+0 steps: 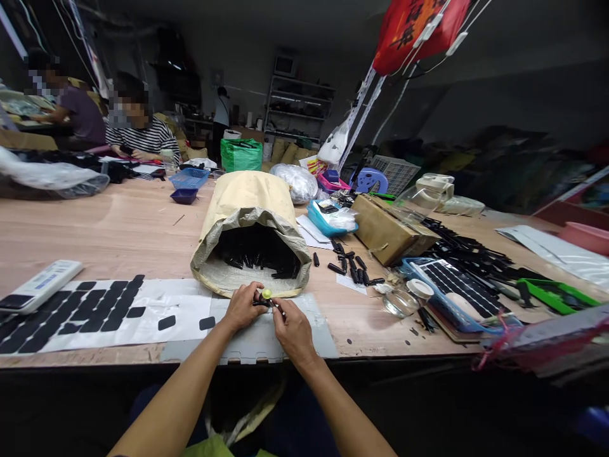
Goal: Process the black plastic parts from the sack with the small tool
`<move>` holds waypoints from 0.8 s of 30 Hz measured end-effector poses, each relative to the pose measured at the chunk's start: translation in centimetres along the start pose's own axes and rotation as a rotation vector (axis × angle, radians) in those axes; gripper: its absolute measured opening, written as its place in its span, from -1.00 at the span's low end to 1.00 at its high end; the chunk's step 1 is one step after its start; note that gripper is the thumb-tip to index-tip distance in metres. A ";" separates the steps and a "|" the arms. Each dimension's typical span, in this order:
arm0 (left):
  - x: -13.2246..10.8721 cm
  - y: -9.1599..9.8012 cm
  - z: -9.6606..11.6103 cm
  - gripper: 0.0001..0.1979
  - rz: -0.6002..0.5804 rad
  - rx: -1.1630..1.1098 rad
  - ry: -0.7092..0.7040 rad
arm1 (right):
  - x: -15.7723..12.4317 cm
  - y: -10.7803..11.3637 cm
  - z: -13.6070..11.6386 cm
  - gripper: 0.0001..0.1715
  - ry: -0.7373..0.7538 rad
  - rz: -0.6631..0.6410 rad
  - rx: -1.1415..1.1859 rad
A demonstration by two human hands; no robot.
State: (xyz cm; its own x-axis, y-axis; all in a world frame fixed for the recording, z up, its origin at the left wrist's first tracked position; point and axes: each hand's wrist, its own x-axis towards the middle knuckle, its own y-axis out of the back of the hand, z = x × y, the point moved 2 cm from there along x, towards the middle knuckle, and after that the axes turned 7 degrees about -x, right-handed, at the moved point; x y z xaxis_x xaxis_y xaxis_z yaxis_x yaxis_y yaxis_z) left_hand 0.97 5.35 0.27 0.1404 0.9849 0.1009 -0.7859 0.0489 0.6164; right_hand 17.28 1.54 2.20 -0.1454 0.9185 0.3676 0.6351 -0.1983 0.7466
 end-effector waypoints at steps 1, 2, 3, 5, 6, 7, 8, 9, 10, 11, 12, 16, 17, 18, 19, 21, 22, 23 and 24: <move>0.0 0.0 -0.1 -0.53 0.010 -0.011 0.007 | 0.0 -0.1 -0.2 -0.66 0.008 -0.012 -0.012; 0.0 -0.1 -0.2 -0.50 0.016 -0.019 0.012 | 0.1 -0.2 -0.3 -0.67 0.010 -0.019 -0.020; 0.0 -0.1 -0.2 -0.49 0.019 -0.025 0.013 | 0.2 -0.2 -0.2 -0.68 0.007 -0.019 -0.024; 0.0 -0.1 -0.2 -0.49 0.018 -0.032 0.012 | 0.7 0.0 0.4 -0.68 -0.006 0.010 -0.037; 0.0 -0.1 -0.2 -0.49 0.017 -0.031 0.012 | 1.1 0.2 0.9 -0.68 -0.012 0.033 -0.058; 0.0 -0.1 -0.1 -0.50 0.014 -0.026 0.009 | 1.5 0.3 1.5 -0.68 -0.014 0.056 -0.092; 0.0 0.0 0.0 -0.54 0.005 -0.016 0.003 | 1.9 0.4 2.2 -0.68 -0.012 0.075 -0.141; 0.0 0.1 0.1 -0.60 -0.009 -0.001 -0.006 | 2.3 0.4 3.0 -0.69 -0.001 0.080 -0.201; 0.0 0.1 0.2 -0.68 -0.028 0.016 -0.015 | 2.7 0.4 3.7 -0.70 0.012 0.078 -0.262; 0.0 0.1 0.3 -0.76 -0.045 0.034 -0.022 | 2.9 0.3 4.5 -0.71 0.024 0.069 -0.317; -0.1 0.1 0.3 -0.82 -0.061 0.049 -0.025 | 3.1 0.1 5.1 -0.73 0.037 0.058 -0.363; 0.1 0.2 0.3 -0.85 -0.091 0.073 -0.030 | 3.0 -0.5 6.3 -0.74 0.070 0.056 -0.466; 0.2 0.2 0.3 -0.84 -0.098 0.080 -0.037 | 3.0 -0.6 6.3 -0.74 0.067 0.055 -0.479; 0.3 0.3 0.3 -0.84 -0.105 0.088 -0.043 | 2.9 -0.6 6.2 -0.74 0.061 0.049 -0.490; 0.4 0.3 0.4 -0.83 -0.109 0.097 -0.048 | 2.9 -0.6 6.0 -0.74 0.053 0.040 -0.498; 0.1 0.4 0.9 -0.81 -0.106 0.103 -0.063 | 2.9 -0.6 5.7 -0.75 0.040 0.022 -0.509; -0.5 0.5 1.3 -0.80 -0.096 0.095 -0.079 | 2.9 -0.6 5.6 -0.75 0.035 0.015 -0.513; -1.4 0.5 1.9 -0.78 -0.085 0.076 -0.105 | 3.0 -0.6 5.6 -0.76 0.032 0.011 -0.518; -2.7 0.4 2.5 -0.77 -0.081 0.048 -0.138 | 3.0 -0.6 5.5 -0.76 0.031 0.009 -0.522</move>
State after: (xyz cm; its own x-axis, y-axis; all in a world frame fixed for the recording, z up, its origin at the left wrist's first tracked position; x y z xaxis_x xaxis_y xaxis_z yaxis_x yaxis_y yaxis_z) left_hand 1.79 2.30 2.24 0.2863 0.9458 0.1531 -0.7395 0.1166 0.6630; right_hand 20.69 6.31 -0.20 -0.1690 0.9071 0.3856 0.1749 -0.3574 0.9174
